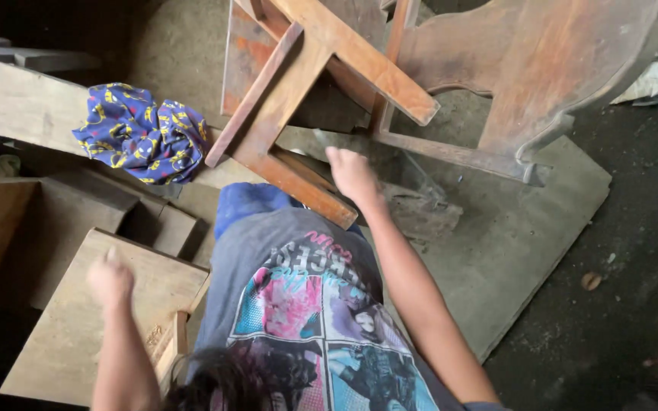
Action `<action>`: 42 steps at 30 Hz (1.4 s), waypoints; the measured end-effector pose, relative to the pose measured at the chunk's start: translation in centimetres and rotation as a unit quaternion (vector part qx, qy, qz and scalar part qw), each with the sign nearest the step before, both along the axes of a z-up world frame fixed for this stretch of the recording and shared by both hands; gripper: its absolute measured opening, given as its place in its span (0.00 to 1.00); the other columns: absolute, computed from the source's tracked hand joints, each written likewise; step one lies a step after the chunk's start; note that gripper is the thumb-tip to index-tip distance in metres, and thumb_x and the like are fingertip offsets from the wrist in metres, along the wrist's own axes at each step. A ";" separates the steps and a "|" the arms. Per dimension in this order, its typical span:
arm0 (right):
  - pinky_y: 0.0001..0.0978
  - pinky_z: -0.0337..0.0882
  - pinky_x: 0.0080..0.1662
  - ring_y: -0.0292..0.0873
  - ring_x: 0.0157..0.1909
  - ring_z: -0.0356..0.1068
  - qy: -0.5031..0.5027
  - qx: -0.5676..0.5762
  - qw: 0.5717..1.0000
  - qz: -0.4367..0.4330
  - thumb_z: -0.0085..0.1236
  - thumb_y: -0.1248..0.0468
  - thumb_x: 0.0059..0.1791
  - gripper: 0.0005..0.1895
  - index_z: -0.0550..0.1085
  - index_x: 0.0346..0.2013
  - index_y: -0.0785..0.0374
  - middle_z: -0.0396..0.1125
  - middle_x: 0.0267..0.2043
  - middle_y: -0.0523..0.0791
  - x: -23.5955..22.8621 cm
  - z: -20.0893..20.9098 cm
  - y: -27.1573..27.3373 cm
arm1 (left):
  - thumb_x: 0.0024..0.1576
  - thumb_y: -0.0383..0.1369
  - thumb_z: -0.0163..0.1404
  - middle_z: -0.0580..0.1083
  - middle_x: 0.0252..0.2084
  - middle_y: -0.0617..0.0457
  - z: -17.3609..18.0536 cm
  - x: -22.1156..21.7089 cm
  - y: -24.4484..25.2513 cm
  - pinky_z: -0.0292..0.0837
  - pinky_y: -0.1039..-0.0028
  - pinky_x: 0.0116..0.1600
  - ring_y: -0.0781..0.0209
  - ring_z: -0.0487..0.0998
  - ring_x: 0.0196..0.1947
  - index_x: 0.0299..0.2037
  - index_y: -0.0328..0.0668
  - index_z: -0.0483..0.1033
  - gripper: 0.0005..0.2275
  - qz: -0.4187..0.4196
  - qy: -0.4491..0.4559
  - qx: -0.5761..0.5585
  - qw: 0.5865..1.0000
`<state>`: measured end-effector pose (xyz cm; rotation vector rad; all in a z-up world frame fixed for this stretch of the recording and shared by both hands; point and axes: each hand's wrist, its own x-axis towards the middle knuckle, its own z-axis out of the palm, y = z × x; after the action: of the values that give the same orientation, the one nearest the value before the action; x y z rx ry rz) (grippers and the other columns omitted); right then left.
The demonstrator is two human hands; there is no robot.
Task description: Scraping the surface of a wooden chair with a small knife to refine the wood surface.
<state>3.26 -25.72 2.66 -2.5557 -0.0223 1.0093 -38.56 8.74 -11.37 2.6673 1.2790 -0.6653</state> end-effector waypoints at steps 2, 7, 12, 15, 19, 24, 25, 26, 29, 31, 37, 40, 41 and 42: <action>0.42 0.63 0.45 0.48 0.42 0.65 0.032 -0.040 0.998 0.035 0.29 0.41 0.45 0.26 0.72 0.32 0.53 0.67 0.35 0.45 1.2 1.7 3.2 | 0.55 0.41 0.38 0.71 0.36 0.53 4.5 13.8 -4.4 0.65 0.67 0.43 0.54 0.71 0.39 0.43 0.49 0.71 0.12 0.098 -0.121 -0.093 0.983; 0.48 0.64 0.43 0.53 0.44 0.65 0.019 -0.100 0.993 0.063 0.28 0.40 0.43 0.28 0.72 0.34 0.53 0.66 0.36 0.48 4.0 1.3 6.2 | 0.53 0.33 0.48 0.67 0.43 0.33 13.0 31.7 -10.1 0.60 0.57 0.50 0.38 0.65 0.46 0.46 0.31 0.66 0.15 -0.047 -0.433 -0.211 0.875; 0.49 0.64 0.43 0.56 0.43 0.65 0.025 -0.116 0.981 0.155 0.26 0.43 0.45 0.29 0.71 0.36 0.60 0.66 0.36 0.53 3.3 5.1 8.5 | 0.51 0.62 0.33 0.70 0.16 0.50 5.9 33.8 -11.3 0.67 0.66 0.25 0.49 0.74 0.18 0.26 0.51 0.64 0.24 -0.150 -0.231 -0.029 0.961; 0.50 0.64 0.44 0.58 0.43 0.64 0.012 -0.126 0.983 0.137 0.25 0.46 0.46 0.28 0.70 0.36 0.62 0.66 0.36 0.55 4.7 5.7 8.8 | 0.53 0.58 0.34 0.70 0.17 0.52 6.2 33.7 -11.2 0.68 0.68 0.26 0.52 0.74 0.18 0.25 0.49 0.62 0.21 -0.173 -0.270 -0.025 0.947; 0.51 0.64 0.43 0.59 0.42 0.65 0.010 -0.119 0.982 0.149 0.24 0.45 0.46 0.30 0.69 0.36 0.64 0.65 0.34 0.57 4.0 5.4 8.9 | 0.52 0.57 0.36 0.71 0.18 0.54 5.3 33.3 -11.0 0.69 0.66 0.26 0.52 0.74 0.17 0.28 0.50 0.62 0.20 -0.182 -0.267 -0.044 0.945; 0.51 0.64 0.41 0.58 0.41 0.65 -0.006 -0.130 0.981 0.142 0.27 0.45 0.47 0.27 0.69 0.34 0.63 0.66 0.33 0.56 5.3 4.2 8.2 | 0.53 0.57 0.35 0.70 0.17 0.56 4.9 33.6 -11.0 0.69 0.68 0.25 0.54 0.74 0.16 0.28 0.51 0.61 0.19 -0.192 -0.277 -0.016 0.941; 0.51 0.64 0.41 0.58 0.41 0.65 -0.002 -0.130 0.982 0.140 0.27 0.45 0.47 0.27 0.69 0.34 0.63 0.66 0.33 0.56 4.5 4.5 8.4 | 0.53 0.57 0.35 0.70 0.17 0.56 5.1 33.1 -11.1 0.69 0.68 0.25 0.54 0.74 0.16 0.28 0.51 0.61 0.19 -0.193 -0.274 -0.017 0.942; 0.51 0.65 0.41 0.58 0.40 0.66 0.005 -0.126 0.978 0.168 0.26 0.45 0.47 0.28 0.69 0.33 0.63 0.66 0.32 0.56 4.3 4.9 8.6 | 0.53 0.56 0.35 0.70 0.18 0.56 5.3 33.3 -11.1 0.69 0.69 0.26 0.54 0.74 0.16 0.28 0.51 0.62 0.19 -0.189 -0.280 -0.026 0.941; 0.51 0.65 0.40 0.58 0.39 0.66 -0.004 -0.129 0.977 0.170 0.26 0.44 0.46 0.29 0.70 0.33 0.63 0.66 0.31 0.56 5.3 4.7 8.3 | 0.52 0.56 0.36 0.70 0.18 0.57 5.1 33.7 -11.2 0.69 0.69 0.26 0.54 0.74 0.16 0.29 0.51 0.62 0.18 -0.187 -0.286 -0.024 0.939; 0.52 0.65 0.40 0.58 0.40 0.66 -0.006 -0.132 0.980 0.146 0.26 0.43 0.46 0.29 0.70 0.33 0.62 0.66 0.31 0.56 5.3 4.3 8.1 | 0.52 0.56 0.36 0.70 0.18 0.57 4.8 33.1 -11.2 0.69 0.70 0.26 0.55 0.74 0.16 0.29 0.52 0.62 0.18 -0.188 -0.274 -0.017 0.943; 0.51 0.65 0.41 0.60 0.39 0.66 0.003 -0.115 0.971 0.211 0.27 0.46 0.47 0.28 0.69 0.32 0.66 0.65 0.31 0.59 5.8 5.0 8.4 | 0.52 0.56 0.35 0.70 0.18 0.57 4.3 33.8 -11.0 0.69 0.69 0.25 0.54 0.74 0.15 0.29 0.52 0.63 0.18 -0.200 -0.283 -0.006 0.938; 0.50 0.65 0.40 0.58 0.39 0.66 -0.007 -0.126 0.982 0.142 0.27 0.44 0.46 0.28 0.70 0.33 0.62 0.66 0.31 0.55 5.3 4.5 8.0 | 0.52 0.55 0.36 0.70 0.17 0.58 4.4 32.9 -11.1 0.69 0.70 0.25 0.55 0.73 0.14 0.29 0.52 0.63 0.18 -0.208 -0.281 -0.002 0.937; 0.51 0.65 0.40 0.59 0.39 0.66 0.009 -0.124 0.978 0.169 0.27 0.45 0.46 0.28 0.70 0.33 0.63 0.66 0.32 0.56 4.5 5.3 8.4 | 0.52 0.56 0.35 0.70 0.18 0.58 4.5 32.6 -11.1 0.69 0.70 0.25 0.54 0.73 0.15 0.29 0.52 0.63 0.18 -0.208 -0.279 -0.005 0.938; 0.51 0.64 0.41 0.59 0.40 0.66 0.017 -0.122 0.973 0.197 0.27 0.46 0.46 0.28 0.70 0.32 0.65 0.66 0.33 0.57 4.5 6.0 8.9 | 0.52 0.56 0.35 0.70 0.18 0.57 4.4 33.2 -11.0 0.69 0.70 0.25 0.54 0.74 0.15 0.30 0.52 0.63 0.18 -0.205 -0.282 -0.005 0.937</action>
<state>7.73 -16.78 8.68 -2.8236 -0.4371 1.2679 -5.36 -2.27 -6.95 2.8218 0.5767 0.0845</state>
